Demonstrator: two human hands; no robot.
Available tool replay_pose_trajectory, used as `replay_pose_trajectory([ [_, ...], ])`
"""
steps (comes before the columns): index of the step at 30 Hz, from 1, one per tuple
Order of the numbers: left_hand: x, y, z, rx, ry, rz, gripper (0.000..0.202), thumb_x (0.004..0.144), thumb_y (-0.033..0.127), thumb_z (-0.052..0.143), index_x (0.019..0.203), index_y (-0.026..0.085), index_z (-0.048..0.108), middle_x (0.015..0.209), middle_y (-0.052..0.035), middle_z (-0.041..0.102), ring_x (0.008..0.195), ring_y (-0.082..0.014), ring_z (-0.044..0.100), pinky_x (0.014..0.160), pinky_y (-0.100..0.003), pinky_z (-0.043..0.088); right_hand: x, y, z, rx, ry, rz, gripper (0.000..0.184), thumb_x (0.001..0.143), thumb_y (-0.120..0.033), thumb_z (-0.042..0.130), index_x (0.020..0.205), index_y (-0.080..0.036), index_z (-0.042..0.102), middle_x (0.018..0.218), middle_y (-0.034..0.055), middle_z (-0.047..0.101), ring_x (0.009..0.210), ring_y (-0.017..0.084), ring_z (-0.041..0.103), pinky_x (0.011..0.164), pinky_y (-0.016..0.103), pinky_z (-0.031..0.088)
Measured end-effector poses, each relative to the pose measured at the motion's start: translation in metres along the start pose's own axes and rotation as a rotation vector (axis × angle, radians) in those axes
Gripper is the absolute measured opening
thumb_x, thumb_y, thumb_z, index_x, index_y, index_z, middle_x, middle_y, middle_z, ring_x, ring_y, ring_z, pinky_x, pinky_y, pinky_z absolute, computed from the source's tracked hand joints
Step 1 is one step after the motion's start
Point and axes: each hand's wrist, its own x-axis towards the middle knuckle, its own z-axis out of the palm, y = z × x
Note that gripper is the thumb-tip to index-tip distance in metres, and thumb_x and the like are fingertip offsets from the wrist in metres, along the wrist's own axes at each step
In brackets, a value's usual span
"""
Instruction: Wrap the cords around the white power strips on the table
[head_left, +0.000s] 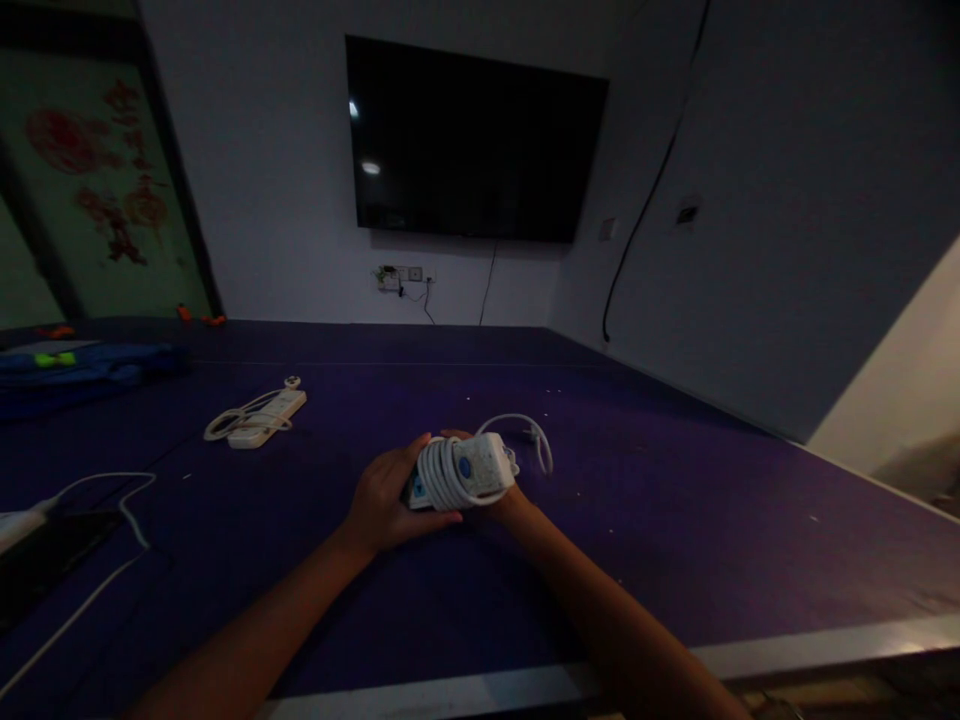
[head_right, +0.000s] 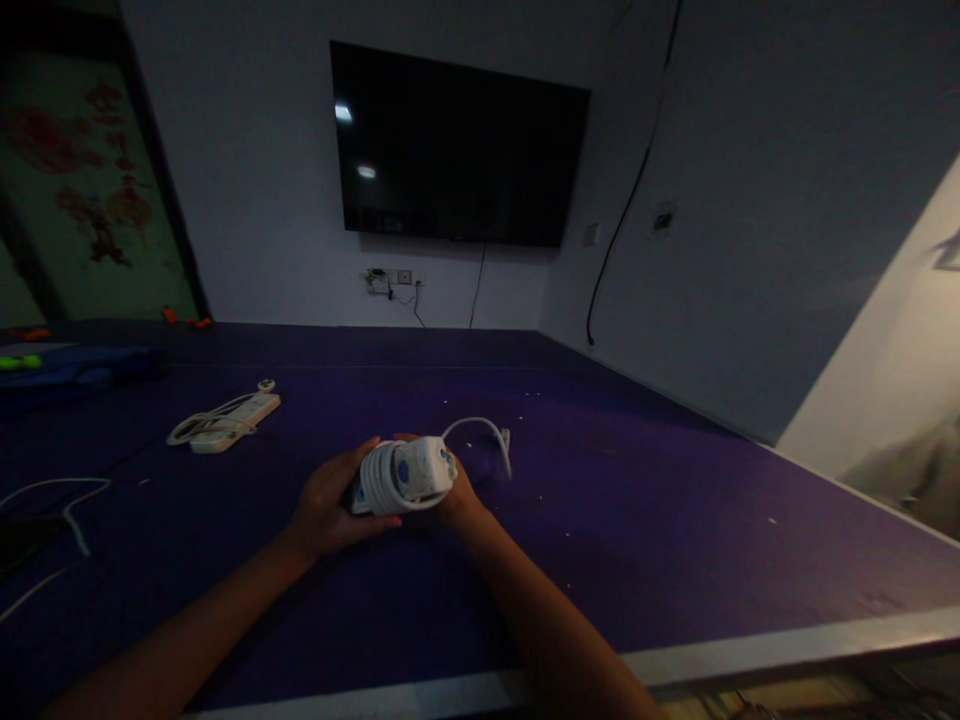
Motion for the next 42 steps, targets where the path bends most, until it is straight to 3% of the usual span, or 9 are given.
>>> replay_pose_trajectory([
  [3,-0.001,-0.004,0.003,-0.067,0.018,-0.058,0.086,0.065,0.066,0.060,0.132,0.016,0.039,0.114,-0.0158,0.062,0.101,-0.0276,0.062,0.087,-0.041,0.049,0.000,0.006,0.006,0.147,-0.010,-0.054,0.046,0.071,-0.033,0.061,0.116,-0.024,0.054,0.115,0.0080,0.062,0.106,0.021,0.058,0.092,0.035,0.045],
  [8,0.000,-0.003,0.007,-0.213,0.037,-0.219,0.076,0.061,0.056,0.070,0.123,0.017,0.050,0.113,-0.0135,0.064,0.102,-0.0268,0.061,0.088,-0.040,0.048,0.004,0.015,0.010,-0.166,0.045,-0.050,0.024,0.070,-0.022,0.060,0.094,-0.019,0.063,0.103,0.0105,0.067,0.099,0.025,0.060,0.091,0.040,0.044],
  [11,0.004,0.000,0.007,-0.317,0.060,-0.354,0.067,0.062,0.051,0.071,0.117,0.017,0.054,0.108,-0.0108,0.066,0.097,-0.0249,0.063,0.085,-0.036,0.050,0.006,0.007,0.012,-0.311,-0.008,-0.055,0.026,0.073,-0.013,0.051,0.095,-0.018,0.063,0.104,0.0102,0.067,0.102,0.023,0.059,0.089,0.035,0.045],
  [14,0.009,0.002,0.007,-0.392,0.118,-0.501,0.061,0.063,0.051,0.069,0.111,0.015,0.057,0.102,-0.0098,0.067,0.092,-0.0242,0.063,0.080,-0.034,0.050,0.006,-0.009,0.013,-0.454,-0.102,0.041,0.025,0.074,-0.009,0.047,0.093,-0.016,0.062,0.094,0.0101,0.069,0.091,0.021,0.063,0.078,0.028,0.046],
  [20,0.014,-0.005,0.008,-0.445,0.184,-0.721,0.053,0.067,0.053,0.064,0.102,0.014,0.059,0.094,-0.0088,0.068,0.084,-0.0220,0.064,0.073,-0.031,0.049,0.005,-0.029,0.015,-0.585,-0.205,0.010,0.027,0.089,-0.022,0.040,0.109,-0.018,0.057,0.095,0.0072,0.069,0.084,0.017,0.064,0.067,0.022,0.041],
  [28,0.018,-0.010,0.005,-0.336,0.146,-0.818,0.057,0.061,0.059,0.065,0.096,0.014,0.061,0.087,-0.0085,0.068,0.077,-0.0222,0.063,0.068,-0.031,0.047,0.006,-0.036,0.011,-0.820,-0.227,0.131,0.027,0.092,-0.029,0.037,0.093,-0.019,0.061,0.090,0.0059,0.069,0.085,0.017,0.064,0.065,0.023,0.037],
  [35,0.016,-0.020,0.010,-0.284,0.092,-0.933,0.057,0.064,0.063,0.060,0.094,0.014,0.062,0.087,-0.0091,0.068,0.078,-0.0238,0.063,0.069,-0.032,0.046,0.006,-0.043,0.016,-0.972,-0.357,0.046,0.030,0.094,-0.029,0.032,0.098,-0.017,0.059,0.092,0.0090,0.068,0.080,0.018,0.065,0.062,0.024,0.040],
  [42,0.013,-0.015,0.014,0.007,-0.079,-0.842,0.068,0.068,0.061,0.059,0.118,0.016,0.052,0.105,-0.0136,0.066,0.098,-0.0276,0.061,0.077,-0.033,0.045,0.003,-0.037,0.016,-1.015,-0.371,-0.048,0.031,0.093,-0.026,0.032,0.105,-0.013,0.058,0.095,0.0126,0.067,0.081,0.019,0.063,0.064,0.025,0.042],
])
